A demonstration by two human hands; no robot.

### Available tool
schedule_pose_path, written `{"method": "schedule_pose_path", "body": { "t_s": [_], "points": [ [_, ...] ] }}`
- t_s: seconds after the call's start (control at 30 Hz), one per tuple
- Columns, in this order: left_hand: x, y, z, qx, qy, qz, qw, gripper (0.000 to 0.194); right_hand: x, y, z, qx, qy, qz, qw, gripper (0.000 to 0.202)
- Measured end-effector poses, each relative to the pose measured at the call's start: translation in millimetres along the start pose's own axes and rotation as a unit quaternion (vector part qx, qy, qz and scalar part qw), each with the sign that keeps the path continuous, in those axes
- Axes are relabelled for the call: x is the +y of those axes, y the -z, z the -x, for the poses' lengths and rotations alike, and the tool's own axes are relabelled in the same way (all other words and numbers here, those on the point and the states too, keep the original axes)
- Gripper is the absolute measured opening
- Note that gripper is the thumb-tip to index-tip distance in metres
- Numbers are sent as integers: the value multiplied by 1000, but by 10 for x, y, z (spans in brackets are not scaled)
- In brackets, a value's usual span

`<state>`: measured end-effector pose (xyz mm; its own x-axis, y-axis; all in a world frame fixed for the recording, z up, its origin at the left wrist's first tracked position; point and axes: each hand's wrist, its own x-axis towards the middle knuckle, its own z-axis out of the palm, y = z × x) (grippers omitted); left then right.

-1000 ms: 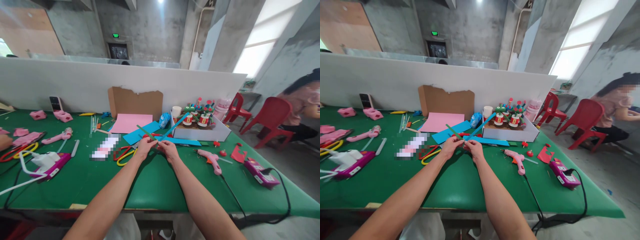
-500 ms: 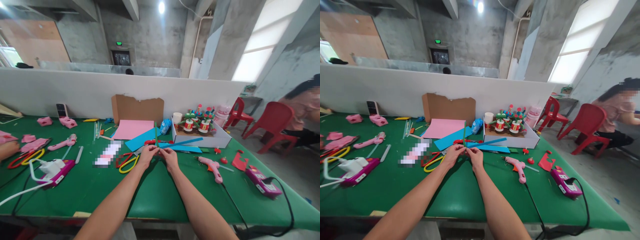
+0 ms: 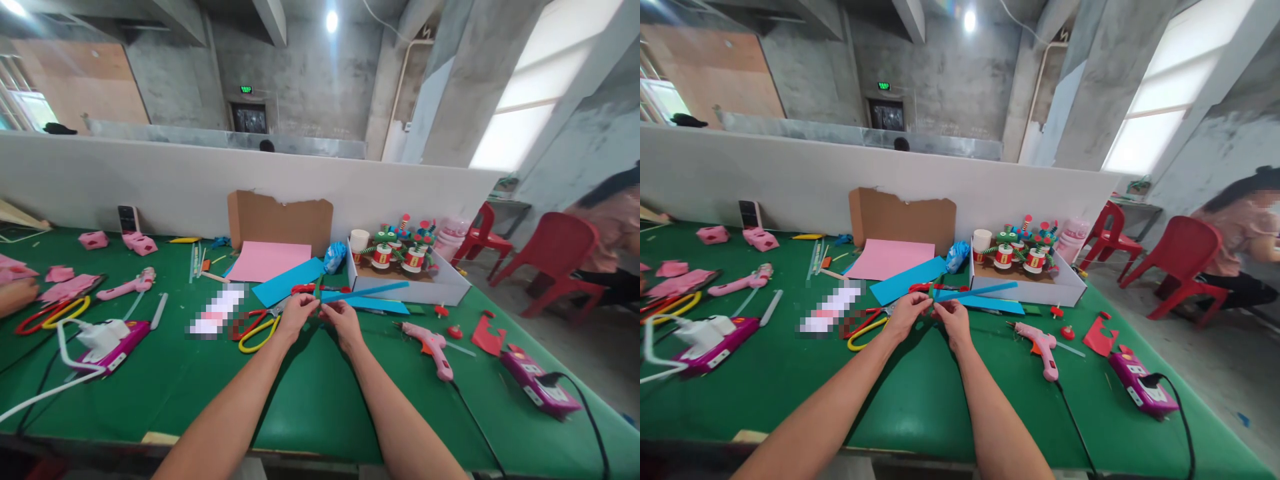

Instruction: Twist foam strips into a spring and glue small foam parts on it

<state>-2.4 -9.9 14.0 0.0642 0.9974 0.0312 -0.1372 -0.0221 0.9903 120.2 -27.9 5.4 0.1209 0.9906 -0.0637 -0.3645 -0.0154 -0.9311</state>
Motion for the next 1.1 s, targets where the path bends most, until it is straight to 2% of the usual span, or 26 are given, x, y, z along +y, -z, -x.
{"method": "schedule_pose_path", "body": {
  "t_s": [0.17,0.37,0.87,1.1],
  "points": [
    [29,25,9,-32,39,34,998,35,30,53,-67,-37,-72,-65,995,37],
    [6,24,12,-35,33,18,999,36,60,58,-78,-52,-86,-93,991,37],
    [-18,8,12,-11,18,9,1000,32,48,39,-37,-55,-58,-79,994,37],
    [-4,-1,19,-37,13,22,999,26,61,16,-36,-13,-14,-27,999,32]
  ]
}}
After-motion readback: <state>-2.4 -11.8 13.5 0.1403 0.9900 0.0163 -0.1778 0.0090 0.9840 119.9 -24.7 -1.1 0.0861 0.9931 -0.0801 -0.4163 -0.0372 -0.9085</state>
